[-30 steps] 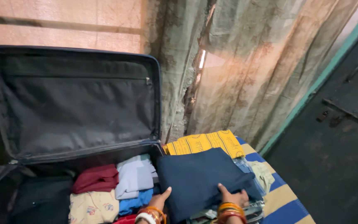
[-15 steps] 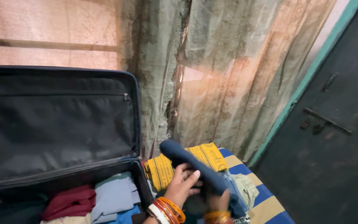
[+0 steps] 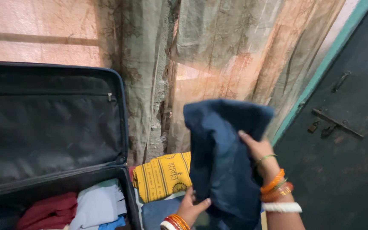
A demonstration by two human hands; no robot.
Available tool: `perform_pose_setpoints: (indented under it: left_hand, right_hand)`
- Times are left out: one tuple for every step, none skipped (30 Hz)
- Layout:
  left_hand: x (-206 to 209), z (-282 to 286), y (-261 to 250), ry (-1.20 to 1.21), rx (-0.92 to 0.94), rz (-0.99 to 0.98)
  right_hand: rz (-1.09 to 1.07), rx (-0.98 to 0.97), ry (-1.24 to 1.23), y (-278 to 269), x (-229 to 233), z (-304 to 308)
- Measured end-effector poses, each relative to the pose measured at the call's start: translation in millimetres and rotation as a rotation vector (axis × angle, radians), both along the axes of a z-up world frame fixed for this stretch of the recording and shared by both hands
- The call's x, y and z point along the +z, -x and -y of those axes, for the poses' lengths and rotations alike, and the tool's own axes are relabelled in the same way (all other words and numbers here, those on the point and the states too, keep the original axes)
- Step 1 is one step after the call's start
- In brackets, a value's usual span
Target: The person packs a suitcase by placing folded garments such as pants, shirts, and jeans into it, and spreads a large yellow cloth over the packed items.
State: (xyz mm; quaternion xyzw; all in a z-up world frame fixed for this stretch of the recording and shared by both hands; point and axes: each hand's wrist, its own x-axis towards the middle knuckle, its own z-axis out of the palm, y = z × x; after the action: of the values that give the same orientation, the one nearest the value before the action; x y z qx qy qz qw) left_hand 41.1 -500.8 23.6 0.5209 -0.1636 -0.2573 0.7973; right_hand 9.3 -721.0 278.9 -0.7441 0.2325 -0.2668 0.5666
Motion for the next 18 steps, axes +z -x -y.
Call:
perform_pose_setpoints:
  left_hand:
    - [-25, 16, -3, 0.066, -0.043, -0.034]
    - [-51, 33, -5, 0.092, -0.029, -0.022]
    - [-72, 44, -6, 0.116, -0.014, -0.008]
    - [-88, 48, -4, -0.087, -0.036, -0.016]
    - [-100, 47, -3, -0.290, -0.055, -0.027]
    - [-106, 45, -4, -0.493, -0.074, -0.040]
    - [-108, 40, -5, -0.581, 0.051, 0.081]
    - [-107, 34, -5, -0.667, 0.177, 0.204]
    - [-100, 26, -2, -0.751, 0.298, 0.326]
    - [-87, 18, 2, -0.837, 0.364, 0.411]
    - [-60, 5, 8, -0.952, 0.402, 0.479]
    - [-31, -10, 10, -1.084, 0.422, 0.529]
    - [-1, -25, 14, -1.231, 0.396, 0.537]
    - [27, -38, 14, -1.365, 0.344, 0.527]
    - [49, -51, 15, -1.481, 0.278, 0.499]
    - [66, -60, 14, -1.531, 0.176, 0.432]
    - [78, -68, 11, -1.577, 0.077, 0.365]
    - [82, -74, 10, -1.620, -0.024, 0.295]
  right_hand:
    - [-0.235, -0.060, 0.011, -24, -19, 21]
    - [-0.190, -0.037, 0.213, -43, -48, 40]
    - [-0.144, -0.006, 0.415, -56, -84, 56]
    - [-0.138, -0.009, 0.429, -67, -118, 69]
    - [-0.134, -0.008, 0.442, -76, -146, 76]
    - [-0.130, -0.007, 0.456, -78, -169, 82]
    - [-0.031, 0.104, 0.445, -77, -192, 78]
    - [0.069, 0.213, 0.432, -77, -209, 62]
    - [0.038, 0.268, 0.556, -71, -223, 47]
    - [0.007, 0.324, 0.678, -57, -231, 27]
    - [-0.130, 0.317, 0.778, -43, -233, 4]
    - [-0.269, 0.310, 0.876, -29, -232, -19]
    - [-0.412, 0.296, 0.938, -16, -228, -43]
    - [-0.555, 0.281, 0.999, -5, -225, -65]
    - [-0.701, 0.263, 1.057, 3, -221, -80]
    - [-0.713, 0.249, 1.068, 8, -217, -90]
    - [-0.722, 0.236, 1.081, 11, -216, -97]
    - [-0.731, 0.222, 1.094, 13, -217, -101]
